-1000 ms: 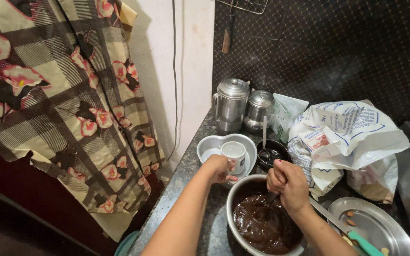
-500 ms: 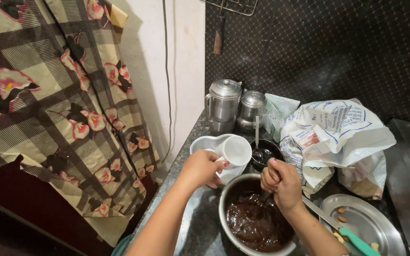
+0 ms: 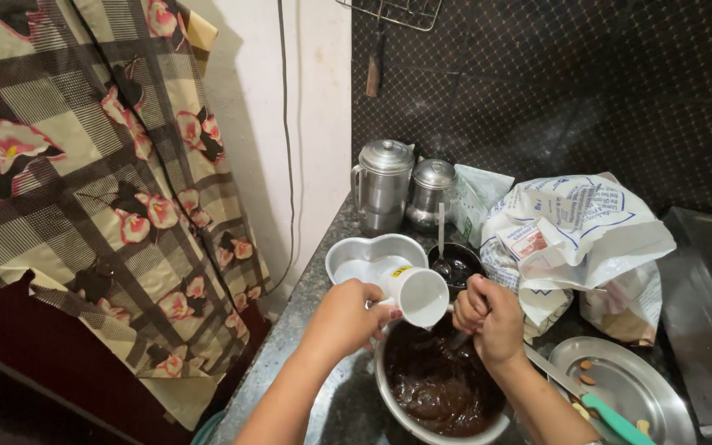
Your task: The person mixes chocolate batter in a bowl with a whisk, then uses a knife to chop nuts from a plate and add them to the mixture. They continue stirring the batter with the whisk, occasionally using the knife to scrape the sides of the bowl.
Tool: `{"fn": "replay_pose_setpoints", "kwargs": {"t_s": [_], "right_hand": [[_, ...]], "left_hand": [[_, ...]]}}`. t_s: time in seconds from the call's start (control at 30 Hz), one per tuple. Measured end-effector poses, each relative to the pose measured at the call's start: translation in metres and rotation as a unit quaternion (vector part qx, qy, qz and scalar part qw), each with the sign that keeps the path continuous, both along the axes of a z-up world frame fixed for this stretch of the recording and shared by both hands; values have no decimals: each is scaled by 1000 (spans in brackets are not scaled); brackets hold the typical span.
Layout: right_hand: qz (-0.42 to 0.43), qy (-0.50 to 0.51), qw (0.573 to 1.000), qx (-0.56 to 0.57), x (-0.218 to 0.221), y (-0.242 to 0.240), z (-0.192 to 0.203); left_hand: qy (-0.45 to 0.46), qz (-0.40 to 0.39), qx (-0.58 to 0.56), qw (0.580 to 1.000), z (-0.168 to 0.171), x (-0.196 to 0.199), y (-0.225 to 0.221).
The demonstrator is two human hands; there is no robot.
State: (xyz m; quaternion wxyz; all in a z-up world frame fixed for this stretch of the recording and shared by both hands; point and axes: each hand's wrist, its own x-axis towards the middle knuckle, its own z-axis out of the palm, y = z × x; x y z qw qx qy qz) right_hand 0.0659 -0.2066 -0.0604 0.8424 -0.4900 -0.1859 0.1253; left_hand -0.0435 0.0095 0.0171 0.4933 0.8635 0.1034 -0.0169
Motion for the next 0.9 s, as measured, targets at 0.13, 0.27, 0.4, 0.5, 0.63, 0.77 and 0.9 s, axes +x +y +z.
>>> {"fn": "replay_pose_setpoints", "kwargs": {"t_s": [0.13,0.27,0.4,0.5,0.63,0.77,0.9], "right_hand": [[3,-1,1000,0,0,0,0],[7,-1,1000,-9,-2,2,2],[10,3,1000,-11,-3,4,3],[8,-5,1000,-6,-4,5,2],[1,-15,1000,-7,-5,2,2],[-2,-13,1000,1,-6,1,2],[3,-14,1000,1,-8,3,3]], "left_hand": [[0,8,6,1000,6,-4,-4],[-5,11,9,1000,8,-5,-6],[-13,8,1,1000,6,-5,-5],[-8,4,-10,1000,-5,1,1],[8,27,-105,994,-35,25,20],[18,68,-211,975,-71,57,39],[15,106,-227,968,-98,82,46]]}}
